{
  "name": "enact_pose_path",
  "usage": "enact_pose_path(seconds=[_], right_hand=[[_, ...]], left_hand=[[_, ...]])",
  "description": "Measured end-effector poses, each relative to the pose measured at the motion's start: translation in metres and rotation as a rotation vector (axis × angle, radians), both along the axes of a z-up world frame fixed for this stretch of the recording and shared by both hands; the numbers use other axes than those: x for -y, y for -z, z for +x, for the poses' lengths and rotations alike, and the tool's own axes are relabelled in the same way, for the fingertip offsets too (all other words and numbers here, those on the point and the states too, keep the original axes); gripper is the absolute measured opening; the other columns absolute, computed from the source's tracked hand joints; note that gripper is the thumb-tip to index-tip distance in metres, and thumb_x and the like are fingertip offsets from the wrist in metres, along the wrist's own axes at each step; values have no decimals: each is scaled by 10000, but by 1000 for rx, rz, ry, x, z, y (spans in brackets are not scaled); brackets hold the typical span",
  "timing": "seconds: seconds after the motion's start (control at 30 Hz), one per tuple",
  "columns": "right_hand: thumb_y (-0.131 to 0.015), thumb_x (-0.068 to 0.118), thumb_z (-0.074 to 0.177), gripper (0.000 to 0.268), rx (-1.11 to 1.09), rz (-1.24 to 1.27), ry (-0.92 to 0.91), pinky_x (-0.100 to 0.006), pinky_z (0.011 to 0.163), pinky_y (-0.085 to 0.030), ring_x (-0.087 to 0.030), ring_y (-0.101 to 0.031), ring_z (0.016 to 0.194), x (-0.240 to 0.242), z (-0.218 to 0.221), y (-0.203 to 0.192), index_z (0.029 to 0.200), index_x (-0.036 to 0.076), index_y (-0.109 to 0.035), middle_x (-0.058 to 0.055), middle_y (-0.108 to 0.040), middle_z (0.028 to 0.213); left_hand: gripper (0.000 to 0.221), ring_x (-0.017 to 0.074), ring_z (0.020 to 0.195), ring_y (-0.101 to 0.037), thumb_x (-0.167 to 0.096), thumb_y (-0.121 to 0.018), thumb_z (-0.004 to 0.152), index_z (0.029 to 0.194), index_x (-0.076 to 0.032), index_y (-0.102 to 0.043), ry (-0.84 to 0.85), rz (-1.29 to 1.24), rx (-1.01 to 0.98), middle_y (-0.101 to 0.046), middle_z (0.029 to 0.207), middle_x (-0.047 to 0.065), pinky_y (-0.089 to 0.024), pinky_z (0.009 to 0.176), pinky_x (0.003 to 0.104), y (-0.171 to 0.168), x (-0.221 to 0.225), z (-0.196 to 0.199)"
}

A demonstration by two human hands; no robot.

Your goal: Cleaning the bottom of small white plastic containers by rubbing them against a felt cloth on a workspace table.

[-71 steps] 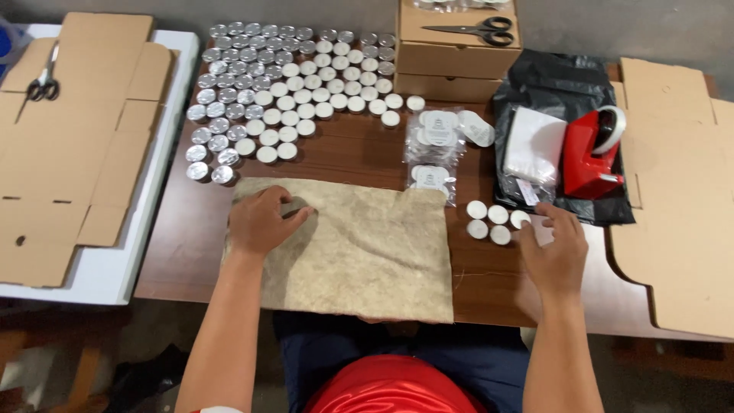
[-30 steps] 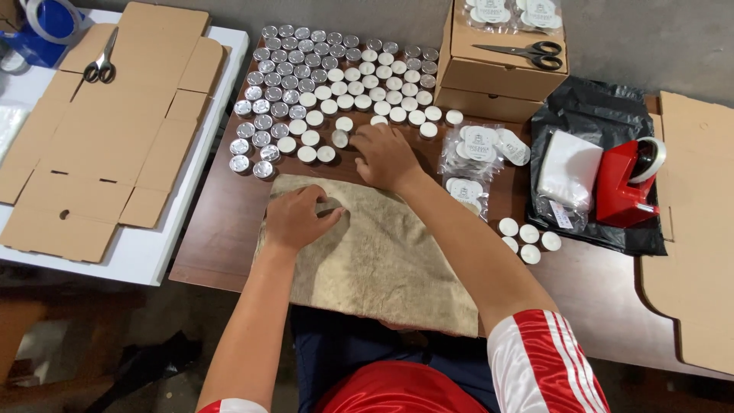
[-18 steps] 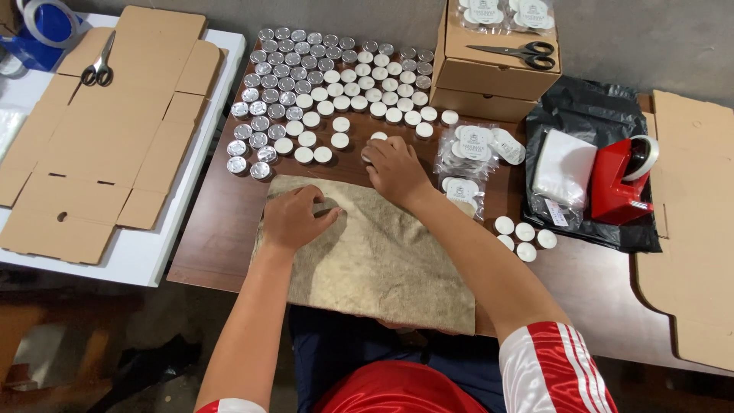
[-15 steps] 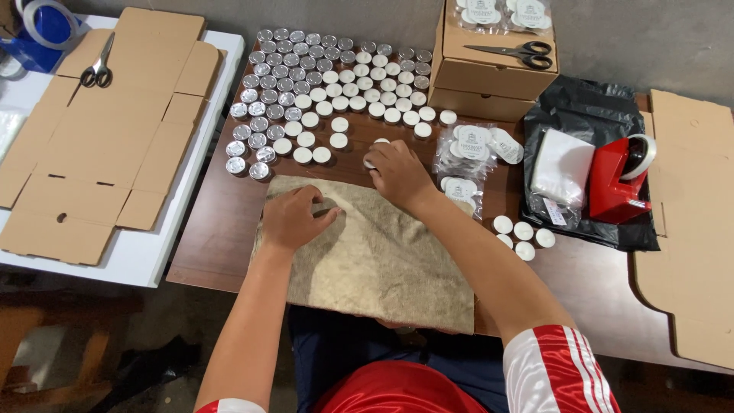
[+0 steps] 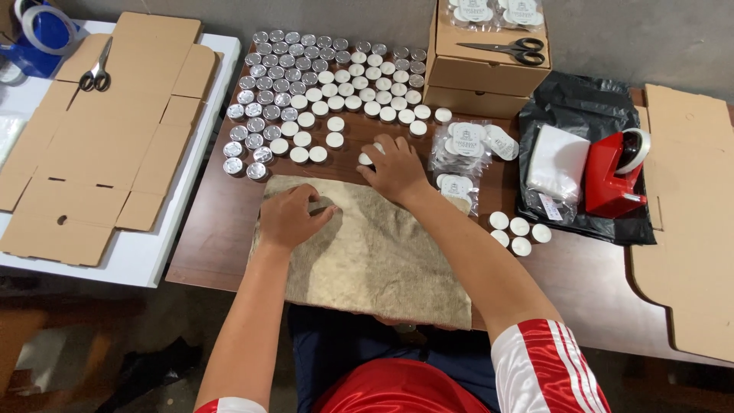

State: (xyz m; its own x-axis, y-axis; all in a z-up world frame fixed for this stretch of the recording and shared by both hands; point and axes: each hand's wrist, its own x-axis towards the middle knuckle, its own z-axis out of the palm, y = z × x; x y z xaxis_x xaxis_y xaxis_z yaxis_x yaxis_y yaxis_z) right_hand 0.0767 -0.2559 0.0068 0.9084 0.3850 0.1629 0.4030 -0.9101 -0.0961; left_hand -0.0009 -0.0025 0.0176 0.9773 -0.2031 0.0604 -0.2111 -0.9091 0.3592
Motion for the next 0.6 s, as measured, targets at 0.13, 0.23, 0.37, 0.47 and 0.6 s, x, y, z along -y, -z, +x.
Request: enact_pose_path(seconds=[0.13, 0.23, 0.37, 0.47, 0.6], right_hand=[[-513, 546, 1048, 438, -23, -19, 45, -449, 750, -613, -364, -651, 976, 0, -6, -10, 1280, 180, -573, -106, -476, 1222], [-486, 555, 1055, 455, -53, -19, 66, -440, 711, -641, -383, -693, 889, 0, -7, -15, 1279, 165, -547, -118, -458, 1218], [-486, 553, 1052, 456, -177, 146, 0, -520, 797, -629, -493, -706, 907, -1, -21, -31, 1239, 140, -528, -151, -439, 1245], [-459, 594, 1030, 442, -284, 149, -89, -489, 751, -640, -424, -731, 852, -8, -66, -55, 1212, 214, -592, -166, -486, 1241], [-449, 644, 1006, 539, -299, 138, -179, -508, 737, -631, -443, -728, 861, -3, -112, -48, 1277, 196, -576, -162, -477, 1229]], left_hand=[[421, 242, 858, -763, -564, -686, 943, 1079, -165, -689, 4, -13, -22, -741, 988, 63, -657, 610, 410, -4, 0, -1], [426, 241, 856, -763, -568, -686, 943, 1080, -166, -691, 7, -9, -18, -742, 988, 65, -658, 609, 406, -4, 0, -2], [452, 233, 852, -763, -602, -669, 940, 1099, -180, -690, 4, 7, -49, -744, 1010, 54, -657, 620, 399, 2, -1, 1], [379, 248, 825, -761, -516, -697, 939, 1103, -175, -692, 9, 18, -11, -740, 960, 54, -651, 624, 423, 6, -2, 1], [368, 233, 833, -760, -528, -681, 943, 1096, -193, -688, 19, 33, -47, -739, 977, 42, -653, 624, 421, 4, -1, 1]])
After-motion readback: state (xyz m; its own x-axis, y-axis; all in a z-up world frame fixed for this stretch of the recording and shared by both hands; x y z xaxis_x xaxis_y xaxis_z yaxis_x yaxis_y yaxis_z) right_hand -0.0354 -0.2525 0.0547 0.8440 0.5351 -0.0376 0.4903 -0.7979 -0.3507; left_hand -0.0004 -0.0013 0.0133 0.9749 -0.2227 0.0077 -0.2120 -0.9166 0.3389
